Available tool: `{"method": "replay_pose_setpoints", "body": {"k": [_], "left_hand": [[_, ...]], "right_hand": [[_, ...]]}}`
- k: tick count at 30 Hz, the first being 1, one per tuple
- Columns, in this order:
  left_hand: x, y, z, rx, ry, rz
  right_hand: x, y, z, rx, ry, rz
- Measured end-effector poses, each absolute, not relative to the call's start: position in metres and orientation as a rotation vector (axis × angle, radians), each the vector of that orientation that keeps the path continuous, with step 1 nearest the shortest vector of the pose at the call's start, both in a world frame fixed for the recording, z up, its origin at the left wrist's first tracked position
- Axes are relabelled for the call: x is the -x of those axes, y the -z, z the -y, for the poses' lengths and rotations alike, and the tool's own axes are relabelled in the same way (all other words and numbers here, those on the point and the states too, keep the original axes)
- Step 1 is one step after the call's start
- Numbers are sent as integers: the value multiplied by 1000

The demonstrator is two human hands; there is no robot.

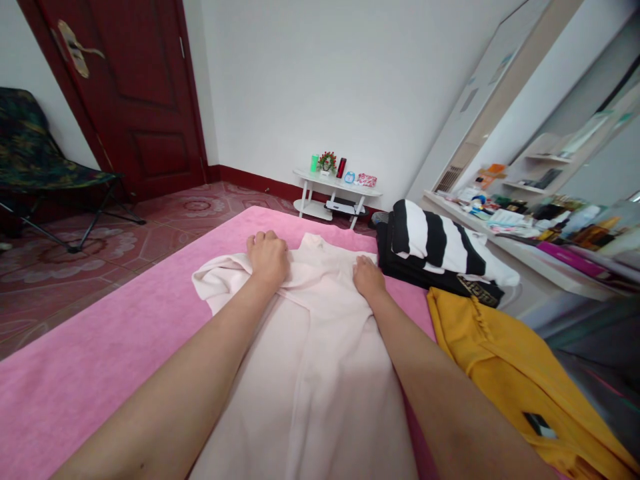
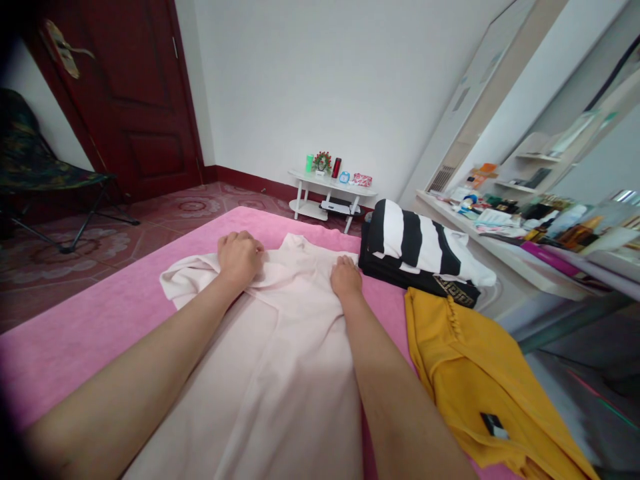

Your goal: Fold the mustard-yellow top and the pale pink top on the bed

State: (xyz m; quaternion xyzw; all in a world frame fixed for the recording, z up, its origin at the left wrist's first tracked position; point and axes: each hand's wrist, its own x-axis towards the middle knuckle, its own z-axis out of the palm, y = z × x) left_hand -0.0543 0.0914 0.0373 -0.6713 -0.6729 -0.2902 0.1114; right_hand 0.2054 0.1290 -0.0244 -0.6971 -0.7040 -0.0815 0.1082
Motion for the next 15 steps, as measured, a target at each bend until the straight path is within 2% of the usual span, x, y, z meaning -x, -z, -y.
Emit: {"method": "replay_pose_setpoints", "body": {"k": [4,7,11,15], "left_hand": [[22,-49,-75,2481,1047,1495],[-3,-35,-64,2950,823,1215],[-10,0,-66,2946,511,1401],[-4,13,-73,2833,538,1466]], "right_hand": [[-208,25,-131,2119,155,2076],[-212,26,-134,2170,57,2097],[-218,24,-132,2189,-75,2138],[-224,20,-114,2166,-180,2167]]}}
